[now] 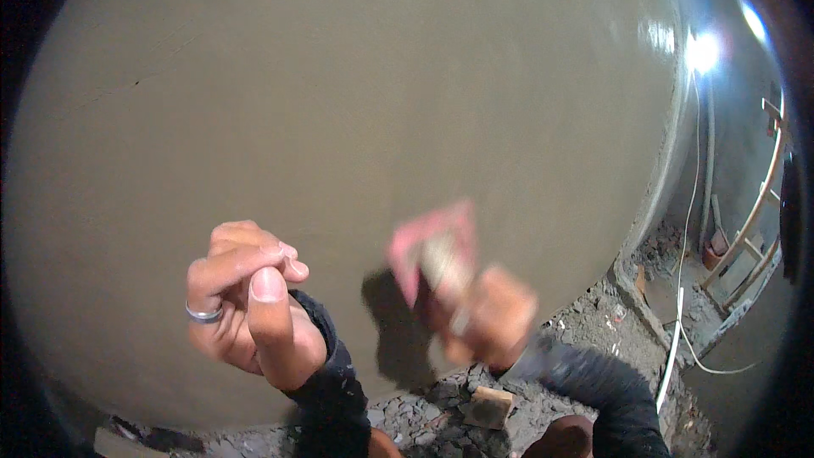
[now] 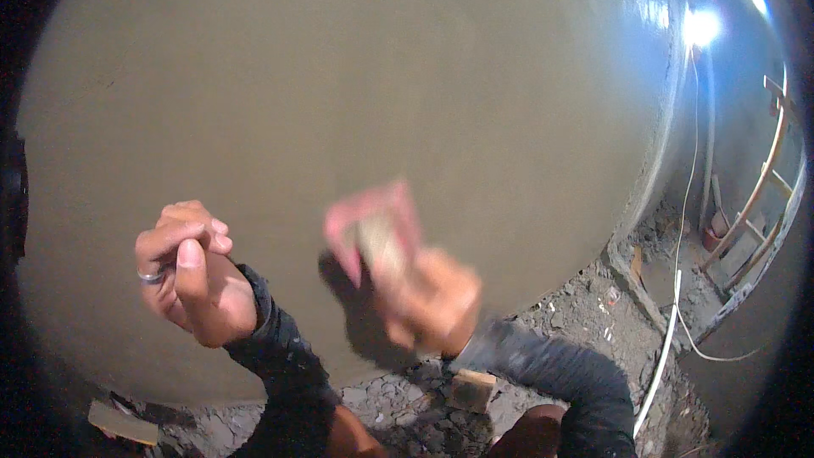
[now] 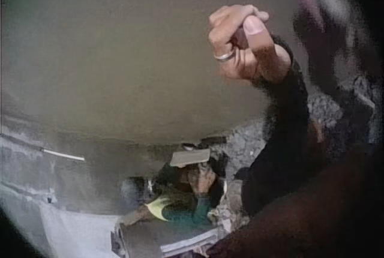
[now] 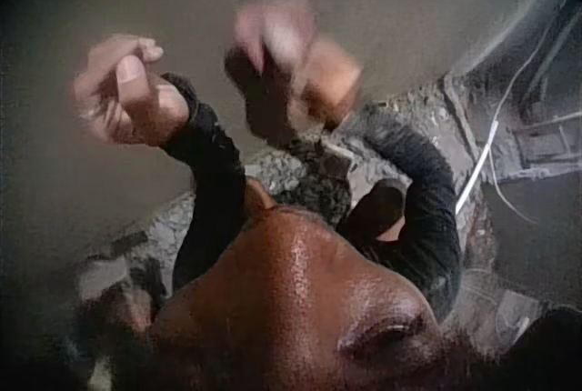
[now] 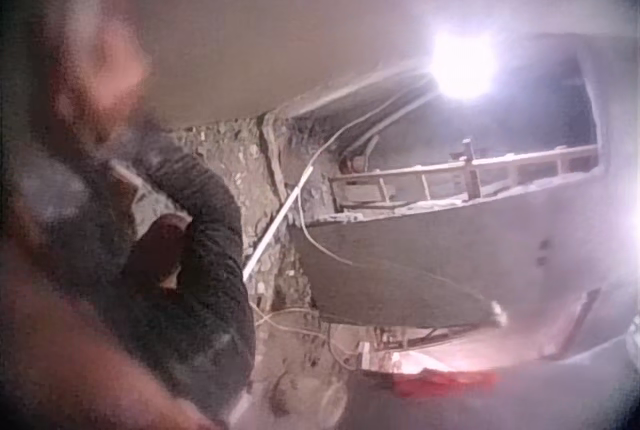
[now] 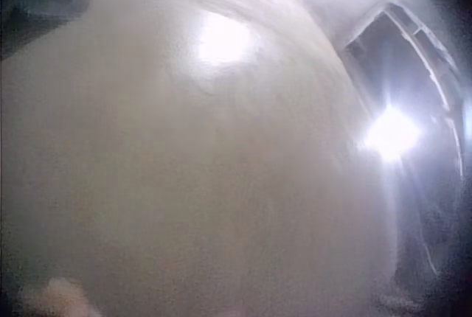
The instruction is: The person smooths a freshly plastered wall using a pink sanding block. They repeatedly rub the block over the wall surface and occasionally touch the wall with their hand to check the finish. Another worker is visible in the background also smoothing a wall.
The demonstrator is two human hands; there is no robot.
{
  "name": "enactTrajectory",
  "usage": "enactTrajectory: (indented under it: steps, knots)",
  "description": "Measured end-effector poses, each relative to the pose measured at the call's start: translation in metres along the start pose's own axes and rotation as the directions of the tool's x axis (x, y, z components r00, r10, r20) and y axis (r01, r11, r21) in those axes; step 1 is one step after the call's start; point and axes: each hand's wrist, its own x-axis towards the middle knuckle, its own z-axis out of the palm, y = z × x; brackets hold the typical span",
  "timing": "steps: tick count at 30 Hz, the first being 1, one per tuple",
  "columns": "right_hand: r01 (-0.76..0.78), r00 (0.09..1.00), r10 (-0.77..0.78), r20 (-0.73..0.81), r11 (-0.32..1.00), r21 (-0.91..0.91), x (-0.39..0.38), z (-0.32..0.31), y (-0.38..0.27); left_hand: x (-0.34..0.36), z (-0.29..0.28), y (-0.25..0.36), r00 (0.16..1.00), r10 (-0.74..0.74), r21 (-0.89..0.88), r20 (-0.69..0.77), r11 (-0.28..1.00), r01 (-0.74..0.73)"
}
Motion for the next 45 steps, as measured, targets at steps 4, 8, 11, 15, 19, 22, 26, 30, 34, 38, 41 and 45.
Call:
enactTrajectory:
  steps: [4, 8, 11, 15, 19, 22, 26, 30, 34, 38, 41, 45]
  knots:
    - [-0.055, 0.868, 0.034, -0.495, 0.998, -0.028, 0.204, -0.057, 0.068, -0.008, -0.007, -0.006, 1.0, 0.002, 0.046, 0.027, 0.999, -0.003]
    - [-0.103, 0.861, 0.052, -0.505, 0.992, -0.073, 0.281, -0.11, 0.058, -0.008, 0.015, 0.001, 1.0, -0.02, -0.009, 0.019, 1.0, 0.02]
    - [0.012, 0.878, -0.086, -0.47, 0.987, -0.158, 0.208, -0.022, 0.092, 0.001, -0.004, 0.003, 0.999, -0.011, 0.047, 0.047, 0.999, 0.009]
    - [-0.104, 0.975, 0.103, 0.198, 0.995, -0.005, -0.066, 0.054, 0.012, -0.005, 0.0, -0.005, 0.999, -0.021, -0.081, 0.029, 0.996, 0.023]
    - [-0.161, 0.972, 0.172, 0.158, 0.984, -0.077, -0.082, 0.016, -0.011, -0.002, -0.002, -0.002, 0.994, -0.033, 0.003, 0.1, 0.999, 0.033]
    - [-0.204, 0.942, 0.139, -0.304, 0.96, -0.194, 0.049, -0.06, 0.049, -0.009, -0.004, -0.017, 0.991, -0.002, -0.009, 0.133, 1.0, 0.004]
    - [-0.355, 0.757, 0.165, -0.633, 0.916, -0.186, 0.179, -0.154, 0.127, -0.015, 0.011, -0.018, 0.983, -0.019, -0.028, 0.185, 0.999, 0.025]
    - [-0.409, 0.841, 0.159, -0.518, 0.813, -0.414, 0.172, -0.155, 0.147, -0.018, 0.029, -0.018, 0.979, 0.009, -0.033, 0.202, 0.999, -0.002]
    - [-0.315, 0.904, 0.231, -0.359, 0.929, -0.197, 0.014, -0.011, 0.092, -0.004, 0.004, -0.018, 0.974, -0.018, 0.022, 0.224, 1.0, 0.013]
    - [-0.322, 0.918, 0.341, 0.201, 0.939, -0.121, -0.174, 0.032, 0.025, -0.017, 0.019, -0.03, 0.983, -0.108, -0.007, 0.151, 0.994, 0.11]
    - [-0.156, 0.986, 0.152, -0.066, 0.986, -0.064, -0.066, -0.014, 0.042, -0.017, 0.026, -0.027, 0.986, -0.127, 0.028, 0.109, 0.992, 0.124]
    - [-0.144, 0.866, 0.087, -0.492, 0.986, -0.079, 0.105, -0.05, 0.078, -0.029, 0.038, -0.032, 0.98, -0.152, 0.066, 0.13, 0.987, 0.144]
